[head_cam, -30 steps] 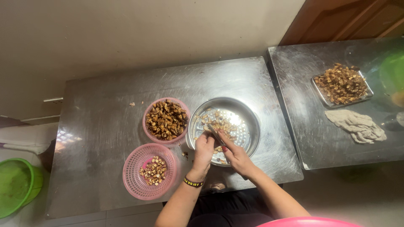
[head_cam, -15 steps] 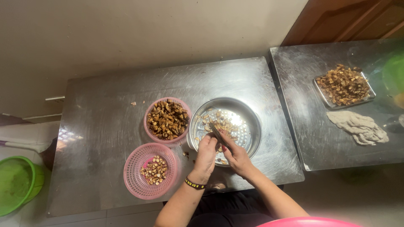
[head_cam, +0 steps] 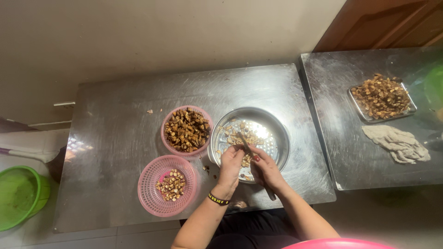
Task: The person sits at a stainless steel table and trims brown food pieces with a small knife over a metal tray, cutting away unwanted parts. They sort the trimmed pieces by hand into pink plastic baskets and take new pieces from a bowl to continue trimming.
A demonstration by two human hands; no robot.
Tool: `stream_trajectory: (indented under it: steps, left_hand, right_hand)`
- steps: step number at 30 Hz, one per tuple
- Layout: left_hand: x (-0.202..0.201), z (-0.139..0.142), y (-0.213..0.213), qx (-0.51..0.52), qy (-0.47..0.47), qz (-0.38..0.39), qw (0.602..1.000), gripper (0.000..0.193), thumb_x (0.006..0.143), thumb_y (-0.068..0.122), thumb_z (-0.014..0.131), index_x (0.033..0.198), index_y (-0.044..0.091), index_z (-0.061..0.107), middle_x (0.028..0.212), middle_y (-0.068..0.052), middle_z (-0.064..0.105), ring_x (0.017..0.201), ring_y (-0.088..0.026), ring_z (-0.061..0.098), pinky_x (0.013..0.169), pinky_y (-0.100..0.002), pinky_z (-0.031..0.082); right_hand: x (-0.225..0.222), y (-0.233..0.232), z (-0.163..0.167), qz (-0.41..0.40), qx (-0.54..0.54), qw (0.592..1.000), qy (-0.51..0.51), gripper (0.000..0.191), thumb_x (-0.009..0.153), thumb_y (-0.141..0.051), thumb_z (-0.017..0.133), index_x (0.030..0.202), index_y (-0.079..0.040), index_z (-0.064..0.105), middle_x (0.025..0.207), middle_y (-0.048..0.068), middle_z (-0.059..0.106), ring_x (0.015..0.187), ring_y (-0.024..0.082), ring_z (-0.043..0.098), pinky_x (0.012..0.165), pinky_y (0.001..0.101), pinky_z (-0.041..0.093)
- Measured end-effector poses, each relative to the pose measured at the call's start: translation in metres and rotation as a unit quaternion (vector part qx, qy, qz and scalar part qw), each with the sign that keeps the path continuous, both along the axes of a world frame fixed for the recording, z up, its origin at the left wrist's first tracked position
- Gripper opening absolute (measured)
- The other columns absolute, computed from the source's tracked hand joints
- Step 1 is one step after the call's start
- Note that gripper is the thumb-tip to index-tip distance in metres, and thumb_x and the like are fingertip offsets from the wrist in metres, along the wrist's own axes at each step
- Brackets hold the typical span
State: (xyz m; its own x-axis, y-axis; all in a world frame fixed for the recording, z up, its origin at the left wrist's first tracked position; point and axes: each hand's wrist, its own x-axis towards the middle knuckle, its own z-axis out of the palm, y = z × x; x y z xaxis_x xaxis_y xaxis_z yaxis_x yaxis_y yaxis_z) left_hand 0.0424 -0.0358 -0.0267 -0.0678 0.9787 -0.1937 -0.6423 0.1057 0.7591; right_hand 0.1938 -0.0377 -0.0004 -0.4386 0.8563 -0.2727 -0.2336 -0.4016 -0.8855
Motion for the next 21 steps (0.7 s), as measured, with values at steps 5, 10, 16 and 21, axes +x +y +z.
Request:
stream_trajectory:
  steps: [5,10,16,21]
  left_hand:
    - [0.0,-0.011,0.005,-0.012,0.017,0.018,1.0,0.017,0.102,0.0,0.055,0.114,-0.004,0.066,0.107,-0.011,0.075,0.104,-0.019,0.069,0.095,-0.027,0.054]
    - [-0.013,-0.016,0.012,-0.012,0.285,0.051,0.957,0.024,0.097,-0.004,0.05,0.113,0.0,0.067,0.11,-0.012,0.074,0.105,-0.023,0.075,0.089,-0.032,0.058]
    - [-0.017,-0.02,0.006,0.182,0.628,0.102,0.75,0.028,0.086,-0.003,0.062,0.108,0.007,0.077,0.12,-0.025,0.069,0.121,-0.043,0.062,0.099,-0.043,0.051]
    - [-0.059,-0.013,0.015,0.089,0.674,0.09,0.728,0.013,0.102,0.009,0.06,0.108,0.001,0.069,0.111,-0.016,0.068,0.103,-0.027,0.067,0.093,-0.038,0.056]
  right_hand:
    - [0.008,0.003,0.012,0.017,-0.062,0.992,0.107,0.049,0.107,-0.034,0.042,0.15,-0.009,0.041,0.058,-0.002,0.043,0.036,0.006,0.039,0.034,0.0219,0.034]
    - [0.016,0.007,0.019,-0.022,-0.066,0.996,0.058,0.056,0.101,-0.031,0.039,0.156,-0.02,0.032,0.062,0.001,0.049,0.036,0.008,0.039,0.034,0.0217,0.036]
    - [0.011,0.006,0.012,-0.015,-0.055,0.997,-0.054,0.058,0.103,-0.028,0.038,0.16,-0.02,0.036,0.063,0.002,0.048,0.039,0.009,0.04,0.036,0.0229,0.036]
    - [0.012,0.004,0.01,-0.003,-0.027,0.993,-0.117,0.057,0.103,-0.027,0.039,0.16,-0.022,0.036,0.065,0.001,0.05,0.04,0.008,0.04,0.036,0.0235,0.036]
